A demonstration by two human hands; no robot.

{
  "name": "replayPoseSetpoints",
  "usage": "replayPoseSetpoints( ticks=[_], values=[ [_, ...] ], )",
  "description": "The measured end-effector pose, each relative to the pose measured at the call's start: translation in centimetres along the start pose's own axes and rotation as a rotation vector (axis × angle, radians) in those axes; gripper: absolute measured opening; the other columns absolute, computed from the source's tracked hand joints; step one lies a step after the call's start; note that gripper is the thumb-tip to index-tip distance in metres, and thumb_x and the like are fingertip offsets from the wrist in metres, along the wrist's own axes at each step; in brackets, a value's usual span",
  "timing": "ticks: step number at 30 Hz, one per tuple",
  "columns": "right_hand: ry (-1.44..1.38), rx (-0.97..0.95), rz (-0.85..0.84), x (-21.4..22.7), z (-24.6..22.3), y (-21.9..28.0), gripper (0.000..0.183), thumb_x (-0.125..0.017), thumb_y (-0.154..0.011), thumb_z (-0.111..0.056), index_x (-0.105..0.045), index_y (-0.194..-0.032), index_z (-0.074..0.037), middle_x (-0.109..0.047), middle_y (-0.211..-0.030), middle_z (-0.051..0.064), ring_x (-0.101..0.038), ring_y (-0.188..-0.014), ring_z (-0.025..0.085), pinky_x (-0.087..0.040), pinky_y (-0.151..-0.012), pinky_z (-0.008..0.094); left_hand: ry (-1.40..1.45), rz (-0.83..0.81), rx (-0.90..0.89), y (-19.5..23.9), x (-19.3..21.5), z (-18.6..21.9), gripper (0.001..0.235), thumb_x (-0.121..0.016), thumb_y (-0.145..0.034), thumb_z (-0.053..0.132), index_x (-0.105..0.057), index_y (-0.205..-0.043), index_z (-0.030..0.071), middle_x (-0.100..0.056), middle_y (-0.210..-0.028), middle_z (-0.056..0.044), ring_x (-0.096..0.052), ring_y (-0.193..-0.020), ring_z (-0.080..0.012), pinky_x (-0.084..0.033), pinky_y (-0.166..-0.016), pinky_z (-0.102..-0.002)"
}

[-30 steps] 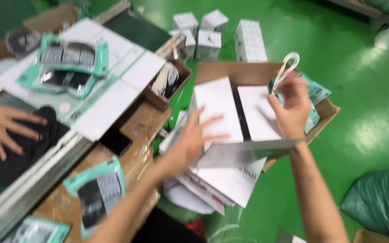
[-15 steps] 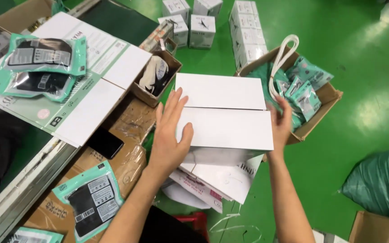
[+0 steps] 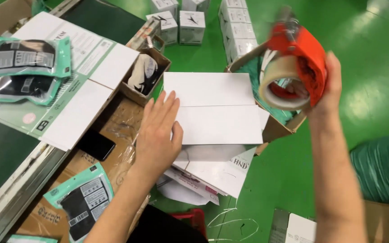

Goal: Packing face masks into individual protective pouches and then into cardboard shipping boxes.

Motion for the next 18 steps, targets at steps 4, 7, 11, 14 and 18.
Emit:
replayPoseSetpoints(
  ticks=[4,7,11,14,18],
  values=[
    [0.309,-0.132,-0.068,-7.7,-4.9,-1.2,0.051,-0.049,-0.098,-0.037,-0.058,-0.127,0.004,-0.073,-0.108,0.006,-0.073,-0.093,0.015,-0.062,-0.082,0.031,-0.115,0.024,-0.074,-0.7,0.8,0.8,0.044,-0.061,-0.087,0.001,-0.06,-0.129,-0.011,-0.059,-0.142,-0.024,-0.052,-0.137,-0.0414,-0.035,-0.118,-0.057],
    [0.514,-0.06,-0.266,-1.9,-0.2,-2.6,0.047,-0.054,-0.113,-0.033,-0.069,-0.104,0.01,-0.068,-0.087,0.009,-0.058,-0.075,0.012,-0.049,-0.072,0.026,-0.075,0.076,-0.094,-1.3,1.5,1.8,0.043,-0.064,-0.087,0.009,-0.06,-0.127,-0.007,-0.064,-0.132,-0.022,-0.058,-0.128,-0.0387,-0.039,-0.112,-0.054],
    [0.503,0.026,-0.356,-1.6,-0.6,-2.6,0.045,-0.053,-0.112,-0.032,-0.067,-0.107,0.01,-0.068,-0.092,0.01,-0.06,-0.081,0.013,-0.05,-0.079,0.026,0.466,0.056,0.18,-4.4,-1.2,1.9,0.044,-0.061,-0.096,0.024,-0.051,-0.129,-0.002,-0.062,-0.121,-0.017,-0.063,-0.111,-0.0296,-0.049,-0.097,-0.044],
    [0.503,0.071,-0.384,-1.2,-1.0,-1.8,0.044,-0.052,-0.106,-0.031,-0.068,-0.117,0.008,-0.071,-0.101,0.008,-0.064,-0.089,0.013,-0.052,-0.083,0.026,1.152,-0.221,0.764,-6.1,-6.2,1.0,0.043,-0.045,-0.102,0.048,-0.056,-0.106,0.006,-0.065,-0.088,-0.007,-0.068,-0.079,-0.016,-0.056,-0.074,-0.031],
    [0.639,0.102,-0.391,-2.2,-1.7,-3.4,0.044,-0.052,-0.103,-0.028,-0.068,-0.121,0.008,-0.072,-0.105,0.009,-0.066,-0.094,0.015,-0.052,-0.087,0.028,1.184,-0.065,0.569,-7.0,-9.9,-2.1,0.038,-0.051,-0.105,0.036,-0.062,-0.088,0.004,-0.059,-0.071,-0.002,-0.057,-0.065,-0.0133,-0.045,-0.058,-0.031]
  ],
)
Point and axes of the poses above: each hand's wrist, its own y-axis away from the middle knuckle, its own x-axis out of the back of the hand, z = x × y, the point moved 3 cm from there along -y, towards the middle knuckle
